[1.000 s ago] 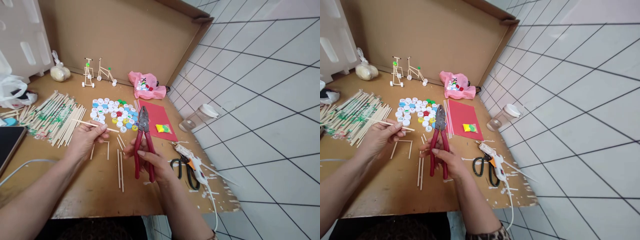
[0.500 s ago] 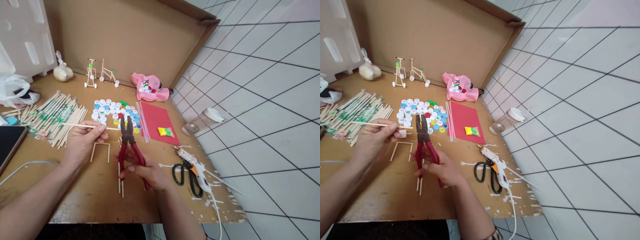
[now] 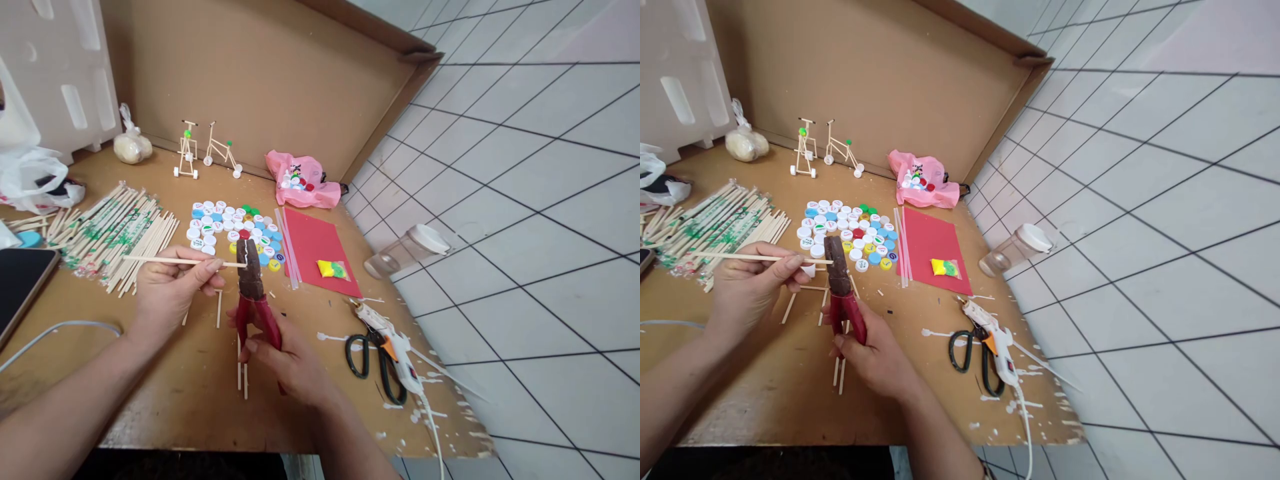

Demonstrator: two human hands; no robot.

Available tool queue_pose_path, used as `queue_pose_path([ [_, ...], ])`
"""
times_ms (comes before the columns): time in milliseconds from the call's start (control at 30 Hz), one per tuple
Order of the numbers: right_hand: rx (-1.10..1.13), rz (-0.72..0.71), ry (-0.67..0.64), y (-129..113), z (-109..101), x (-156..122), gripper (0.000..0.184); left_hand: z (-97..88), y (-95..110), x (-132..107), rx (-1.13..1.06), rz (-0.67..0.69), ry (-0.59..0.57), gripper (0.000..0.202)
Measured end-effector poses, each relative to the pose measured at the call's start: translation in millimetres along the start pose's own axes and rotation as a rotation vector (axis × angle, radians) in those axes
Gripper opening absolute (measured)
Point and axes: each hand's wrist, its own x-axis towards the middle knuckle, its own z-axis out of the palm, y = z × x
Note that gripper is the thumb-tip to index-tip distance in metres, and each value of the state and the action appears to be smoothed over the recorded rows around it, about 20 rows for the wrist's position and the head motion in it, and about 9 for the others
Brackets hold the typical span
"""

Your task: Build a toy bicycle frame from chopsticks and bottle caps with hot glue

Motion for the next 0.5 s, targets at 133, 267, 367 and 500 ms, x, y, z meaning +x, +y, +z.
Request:
queue_pose_path([
  [133, 0.010, 0.023, 0.024, 3.8, 1.9, 0.0, 0.028, 1.7, 1.1, -0.7, 0.014, 0.019, 0.012, 0.010],
  [267, 0.011, 0.029, 0.039, 5.4, 2.8, 0.5, 0.027, 2.4, 0.4, -1.2, 0.020, -0.002, 0.018, 0.012],
  [367, -0.006, 0.033, 0.049, 5.0, 3.4, 0.9, 0.027, 2.8, -2.4, -1.3, -0.005, -0.020, 0.029, 0.011],
  [500, -0.053, 0.020, 0.083, 3.7, 4.2, 1.3, 0.024, 3.1, -5.4, -0.9, -0.008, -0.032, 0.026, 0.009],
])
